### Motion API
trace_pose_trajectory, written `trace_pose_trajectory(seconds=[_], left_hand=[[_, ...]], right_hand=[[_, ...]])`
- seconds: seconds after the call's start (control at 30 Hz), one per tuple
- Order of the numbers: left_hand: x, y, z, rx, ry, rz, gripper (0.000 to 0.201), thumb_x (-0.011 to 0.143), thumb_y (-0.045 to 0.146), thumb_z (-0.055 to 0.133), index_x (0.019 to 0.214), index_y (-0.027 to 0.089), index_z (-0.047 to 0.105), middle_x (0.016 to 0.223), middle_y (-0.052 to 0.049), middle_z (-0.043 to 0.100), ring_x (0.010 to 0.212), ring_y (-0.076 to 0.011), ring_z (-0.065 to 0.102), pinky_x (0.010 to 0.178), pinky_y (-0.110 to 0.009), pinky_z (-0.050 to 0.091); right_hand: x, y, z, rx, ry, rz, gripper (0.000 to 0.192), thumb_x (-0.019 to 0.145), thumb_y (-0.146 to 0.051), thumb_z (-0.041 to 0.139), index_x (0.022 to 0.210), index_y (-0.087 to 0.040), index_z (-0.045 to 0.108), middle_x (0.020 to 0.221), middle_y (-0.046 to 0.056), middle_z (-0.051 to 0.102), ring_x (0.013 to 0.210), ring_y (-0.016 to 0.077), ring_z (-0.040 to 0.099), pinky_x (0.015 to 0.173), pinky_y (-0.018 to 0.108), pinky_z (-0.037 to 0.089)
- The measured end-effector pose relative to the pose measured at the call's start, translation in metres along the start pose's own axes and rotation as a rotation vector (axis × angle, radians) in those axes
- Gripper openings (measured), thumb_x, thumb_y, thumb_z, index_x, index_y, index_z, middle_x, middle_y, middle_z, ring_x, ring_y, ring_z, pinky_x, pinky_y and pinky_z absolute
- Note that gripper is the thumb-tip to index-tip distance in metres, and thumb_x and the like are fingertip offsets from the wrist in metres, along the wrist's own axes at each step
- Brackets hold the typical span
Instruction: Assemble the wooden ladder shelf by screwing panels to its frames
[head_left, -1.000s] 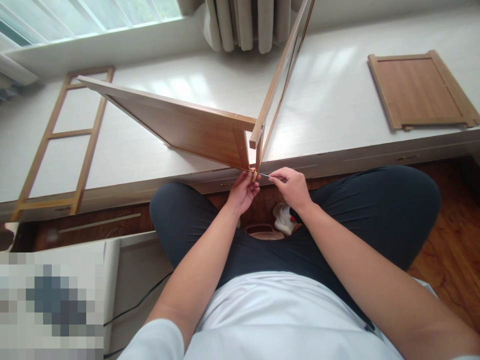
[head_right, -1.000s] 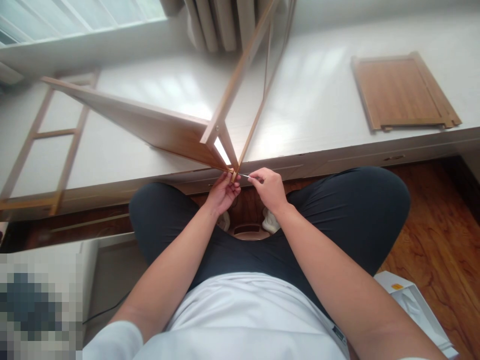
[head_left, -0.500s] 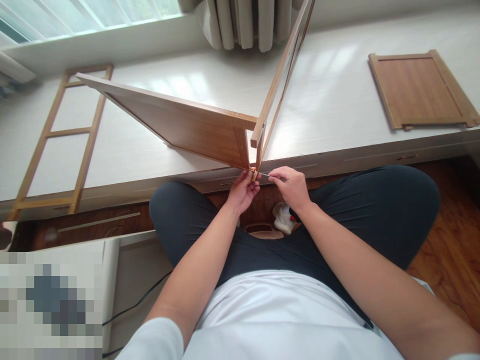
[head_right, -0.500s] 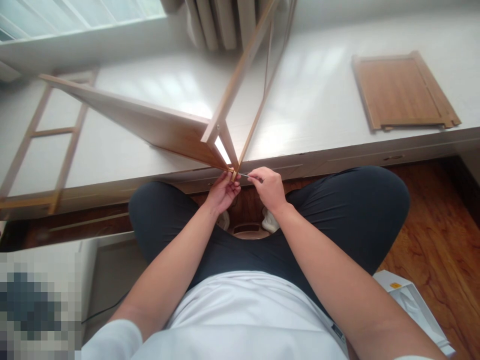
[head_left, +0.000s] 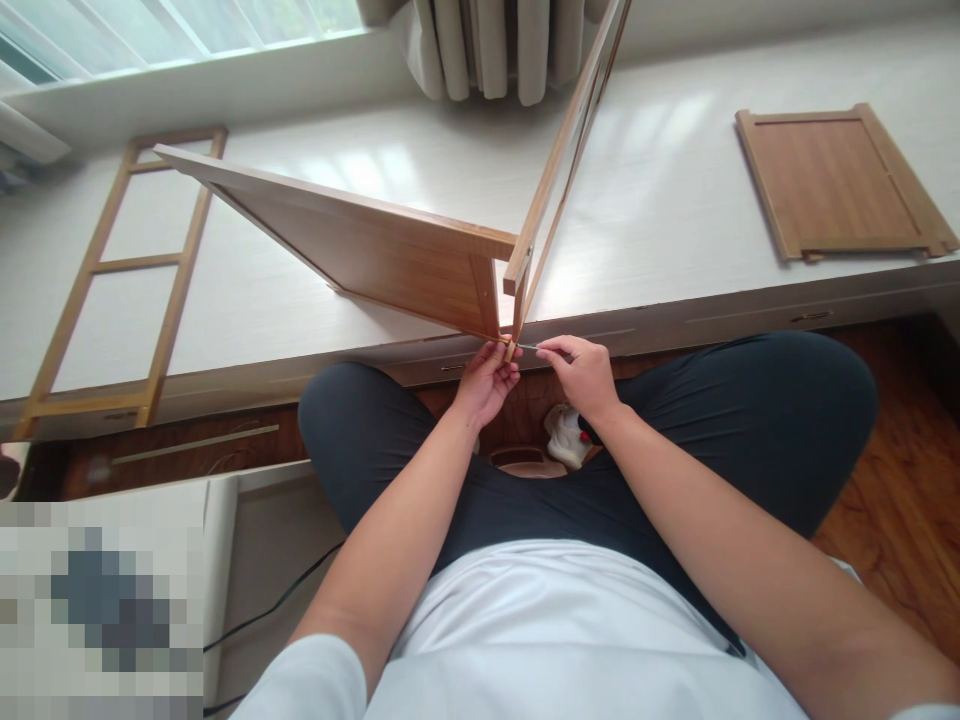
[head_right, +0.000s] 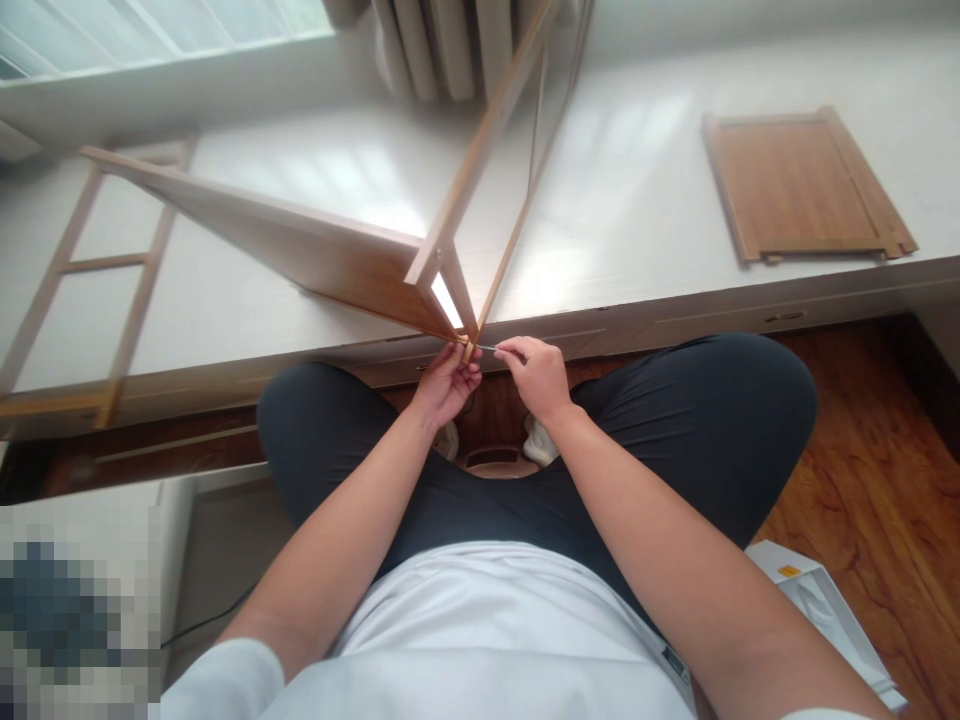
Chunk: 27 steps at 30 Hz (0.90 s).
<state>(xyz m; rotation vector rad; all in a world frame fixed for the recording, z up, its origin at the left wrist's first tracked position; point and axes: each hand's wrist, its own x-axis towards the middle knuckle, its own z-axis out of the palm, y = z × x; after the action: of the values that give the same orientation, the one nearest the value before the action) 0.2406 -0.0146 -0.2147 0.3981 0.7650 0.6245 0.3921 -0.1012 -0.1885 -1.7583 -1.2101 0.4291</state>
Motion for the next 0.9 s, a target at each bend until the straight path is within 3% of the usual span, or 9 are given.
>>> trace_pose_trajectory(seconds=[0.3,0.5,0.7,0.9], left_hand=[[0.0002,0.0009,0.0000,0.015,0.014,-0.007,0.019,0.087,0.028,0.081,0.103,0.021,0.075,0.085,-0.002,0.074,0.062,-0.0072,0.063,0.062,-0.020,0.052],[0.0001,0.0008,-0.0003,0.010,0.000,-0.005,0.018,0.088,0.027,0.080,0.104,0.021,0.075,0.085,-0.002,0.074,0.062,-0.0071,0.063,0.061,-0.020,0.052],[-0.0007,0.0012,0.0009,0.007,0.002,-0.002,0.016,0.089,0.026,0.079,0.103,0.020,0.075,0.084,-0.002,0.074,0.062,-0.0075,0.064,0.061,-0.020,0.052],[-0.0012,0.0019,0.0022,0.020,0.015,-0.009,0.019,0.087,0.028,0.080,0.104,0.021,0.074,0.085,-0.002,0.074,0.062,-0.0068,0.063,0.063,-0.020,0.052]], right_hand=[[0.0009,-0.0016,-0.0009,-0.006,-0.003,0.024,0.013,0.089,-0.027,0.070,0.089,-0.021,0.081,0.092,0.006,0.081,0.083,0.0231,0.072,0.081,0.036,0.055],[0.0005,-0.0038,-0.0009,0.130,-0.052,0.171,0.016,0.089,-0.030,0.069,0.092,-0.021,0.081,0.082,0.004,0.080,0.072,0.0209,0.072,0.077,0.034,0.056],[0.0006,-0.0050,-0.0011,0.151,-0.061,0.192,0.016,0.088,-0.031,0.068,0.091,-0.020,0.080,0.084,0.004,0.080,0.075,0.0208,0.073,0.079,0.034,0.057],[0.0023,-0.0083,0.0000,0.300,-0.136,0.356,0.021,0.085,-0.038,0.071,0.086,-0.018,0.077,0.066,0.004,0.074,0.058,0.0167,0.066,0.057,0.027,0.052]])
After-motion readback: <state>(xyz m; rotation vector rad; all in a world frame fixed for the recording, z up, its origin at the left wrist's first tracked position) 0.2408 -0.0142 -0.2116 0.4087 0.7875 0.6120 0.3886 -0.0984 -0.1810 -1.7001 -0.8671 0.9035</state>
